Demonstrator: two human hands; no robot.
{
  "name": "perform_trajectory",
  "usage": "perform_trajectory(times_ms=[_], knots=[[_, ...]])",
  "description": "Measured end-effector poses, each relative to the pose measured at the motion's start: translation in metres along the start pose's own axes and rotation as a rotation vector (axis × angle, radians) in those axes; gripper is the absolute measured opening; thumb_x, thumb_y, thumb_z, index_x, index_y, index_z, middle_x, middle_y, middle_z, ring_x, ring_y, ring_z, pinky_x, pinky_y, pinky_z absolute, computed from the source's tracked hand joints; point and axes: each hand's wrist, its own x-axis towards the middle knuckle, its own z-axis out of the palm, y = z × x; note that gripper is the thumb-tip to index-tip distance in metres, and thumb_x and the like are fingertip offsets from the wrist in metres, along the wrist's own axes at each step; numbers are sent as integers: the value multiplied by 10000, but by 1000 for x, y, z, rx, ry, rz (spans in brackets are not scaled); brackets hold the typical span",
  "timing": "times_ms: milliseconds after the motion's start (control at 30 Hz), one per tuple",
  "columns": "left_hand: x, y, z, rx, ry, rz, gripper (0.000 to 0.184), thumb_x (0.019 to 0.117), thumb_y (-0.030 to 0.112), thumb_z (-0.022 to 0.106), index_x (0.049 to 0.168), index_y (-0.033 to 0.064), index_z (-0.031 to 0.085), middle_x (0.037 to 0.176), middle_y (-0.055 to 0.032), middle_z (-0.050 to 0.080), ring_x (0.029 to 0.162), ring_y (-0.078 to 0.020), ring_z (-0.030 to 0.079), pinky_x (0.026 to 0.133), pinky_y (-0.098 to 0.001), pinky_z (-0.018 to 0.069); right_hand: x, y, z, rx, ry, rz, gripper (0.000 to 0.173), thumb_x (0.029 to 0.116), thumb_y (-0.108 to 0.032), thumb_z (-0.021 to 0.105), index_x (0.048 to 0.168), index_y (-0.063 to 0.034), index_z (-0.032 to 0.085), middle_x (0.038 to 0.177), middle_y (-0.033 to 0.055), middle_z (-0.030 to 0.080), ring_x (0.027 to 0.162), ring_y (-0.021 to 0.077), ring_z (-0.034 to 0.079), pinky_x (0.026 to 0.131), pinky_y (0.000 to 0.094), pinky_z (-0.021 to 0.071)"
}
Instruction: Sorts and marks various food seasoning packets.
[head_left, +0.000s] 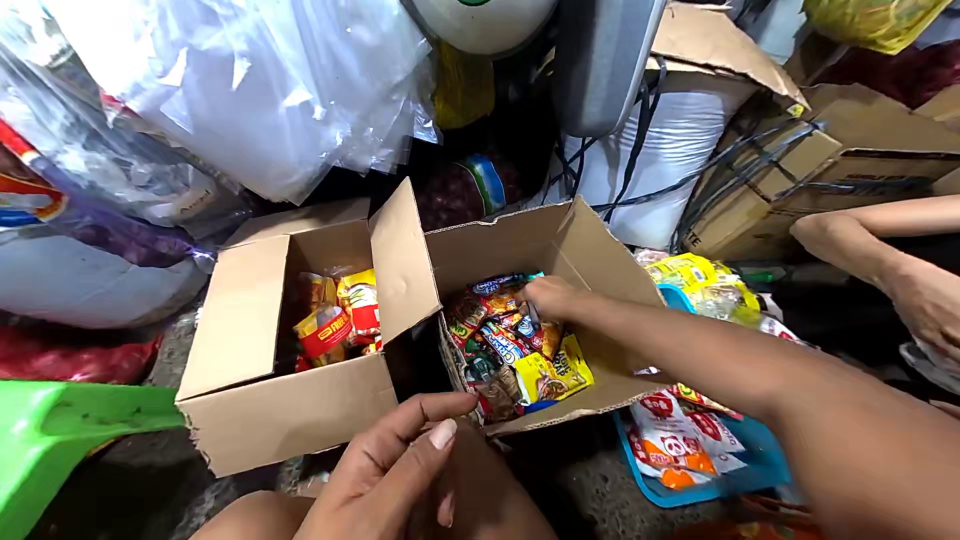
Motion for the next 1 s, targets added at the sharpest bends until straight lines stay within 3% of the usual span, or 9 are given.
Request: perform_trajectory(times_ms=[233, 400, 467, 533, 633, 700, 800, 900, 1000], knots=[[1, 1, -4, -64, 95, 10, 321, 1062, 114, 417, 1307, 44, 611, 732, 65, 552, 536, -27, 473, 486, -191, 423, 34, 2, 51, 24, -79, -14, 294, 964, -29, 605, 1250, -31, 676, 1194, 245, 680, 1178, 445, 623, 1013, 628, 468], [6, 1, 4, 64, 177, -33, 450, 944, 244, 685, 1341, 50, 600, 888, 22, 655, 543, -32, 512, 449, -183, 427, -73, -28, -30, 342, 282, -155, 67, 950, -39, 674, 1007, -43, 708, 855, 119, 699, 796, 271, 684, 763, 498, 554], [4, 3, 11, 352, 211, 0, 748, 834, 420, 792, 1443, 73, 532, 1153, 6, 713, 846, -53, 676, 637, -238, 552, -134, -57, -71, 314, 408, -297, 38, 932, -48, 692, 930, -86, 697, 775, 25, 671, 692, 146, 647, 651, 369, 544], [4, -1, 15, 651, 307, 163, 1008, 744, 587, 821, 1532, 84, 444, 1368, -57, 631, 1092, -136, 671, 852, -362, 591, -186, -86, -103, 157, 609, -540, 67, 894, -88, 657, 859, -144, 669, 758, -64, 640, 728, 41, 631, 734, 251, 564], [5, 5, 13, 960, 504, 495, 1141, 684, 712, 791, 1563, 99, 400, 1262, -119, 674, 886, -187, 683, 727, -465, 588, -245, -132, -149, -67, 797, -782, 126, 924, -96, 590, 881, -163, 687, 826, -68, 684, 833, 63, 683, 954, 339, 592], [-12, 24, 12, 1005, 378, 479, 917, 773, 662, 763, 1514, 197, 485, 1136, 1, 730, 908, -118, 712, 762, -445, 621, -263, -159, -168, -115, 861, -873, 127, 951, -92, 589, 900, -158, 685, 833, -54, 670, 807, 63, 654, 828, 278, 584], [-43, 38, 17, 741, 34, 261, 228, 1025, 342, 597, 1101, 148, 691, 857, 75, 698, 768, -2, 667, 708, -259, 589, -252, -192, -165, 85, 964, -936, 72, 875, -104, 668, 847, -141, 722, 794, -57, 692, 817, 58, 681, 764, 257, 580], [-77, 34, 20, 383, 99, 12, 194, 1072, 204, 499, 1093, 83, 650, 847, 47, 712, 738, -31, 686, 677, -246, 599, -230, -215, -142, 704, 1037, -1027, 124, 960, -182, 660, 946, -60, 678, 890, -9, 728, 956, 129, 724, 1048, 443, 564], [-105, 13, 16, 221, 264, -92, 178, 1068, 157, 478, 1124, 76, 626, 833, 57, 707, 689, -27, 666, 621, -237, 575, -223, -249, -88, 1490, 726, -1050, 557, 1022, -650, 383, 1281, -206, 599, 949, -26, 700, 877, 94, 680, 840, 305, 574]])
